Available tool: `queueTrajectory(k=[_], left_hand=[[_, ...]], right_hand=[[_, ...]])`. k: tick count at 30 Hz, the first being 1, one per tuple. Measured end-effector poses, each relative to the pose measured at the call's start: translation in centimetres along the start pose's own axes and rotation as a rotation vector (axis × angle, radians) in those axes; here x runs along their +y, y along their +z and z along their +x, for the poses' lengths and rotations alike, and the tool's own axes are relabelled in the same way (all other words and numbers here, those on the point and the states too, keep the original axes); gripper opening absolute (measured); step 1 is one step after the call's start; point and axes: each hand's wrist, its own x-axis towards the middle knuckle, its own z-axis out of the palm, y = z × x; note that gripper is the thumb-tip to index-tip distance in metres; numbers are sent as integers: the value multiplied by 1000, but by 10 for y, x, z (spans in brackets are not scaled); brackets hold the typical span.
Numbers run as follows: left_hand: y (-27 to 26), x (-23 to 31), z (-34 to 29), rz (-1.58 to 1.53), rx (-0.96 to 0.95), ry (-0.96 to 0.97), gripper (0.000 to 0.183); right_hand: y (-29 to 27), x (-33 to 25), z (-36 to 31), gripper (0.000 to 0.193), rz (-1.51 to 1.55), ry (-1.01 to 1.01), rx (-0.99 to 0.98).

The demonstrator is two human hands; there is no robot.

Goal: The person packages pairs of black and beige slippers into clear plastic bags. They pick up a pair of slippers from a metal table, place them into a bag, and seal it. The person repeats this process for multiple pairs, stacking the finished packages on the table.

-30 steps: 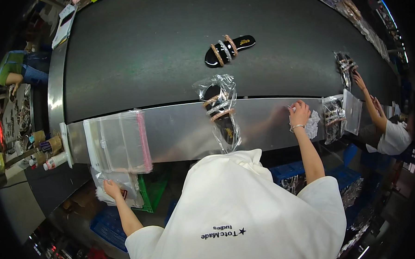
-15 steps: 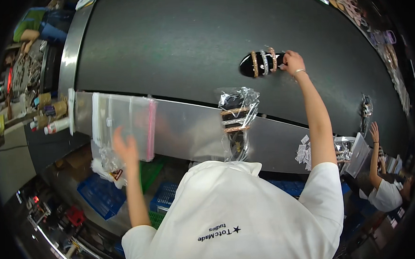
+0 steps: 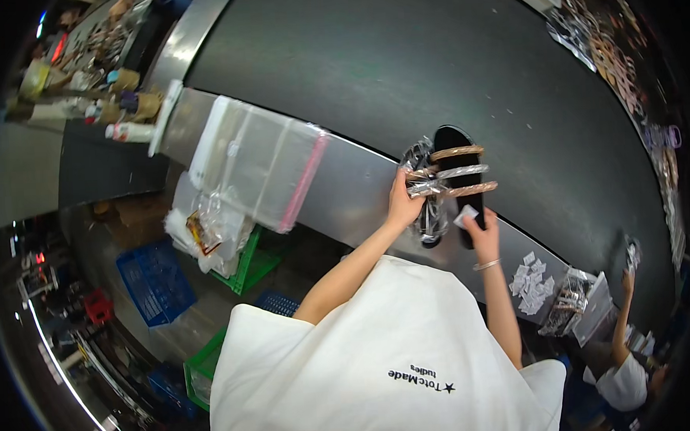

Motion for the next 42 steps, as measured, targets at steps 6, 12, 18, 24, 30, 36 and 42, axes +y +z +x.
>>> queueTrajectory(k=[6, 12, 18, 24, 30, 36, 42], left_hand=[[-104, 83, -16, -952, 0, -119, 63], [-291, 30, 18, 495, 250, 327, 32], [-314, -34, 24, 477, 277, 354, 15], [-327, 43, 18, 553, 248, 469, 11], [-332, 84, 1, 464, 64, 452, 11], [-310, 99, -9, 577, -32, 417, 16], [-346, 61, -44, 1106, 559, 364, 49]], right_hand=[[127, -33, -17, 49, 131, -146, -201], [172, -46, -31, 54, 165, -170, -542], [202, -14, -22, 63, -621, -6, -572], [215, 0, -45, 53, -111, 116, -609], [242, -43, -56, 44, 173, 409, -601], [205, -39, -48, 43, -146, 27, -691], [147, -26, -35, 39, -42, 75, -407]])
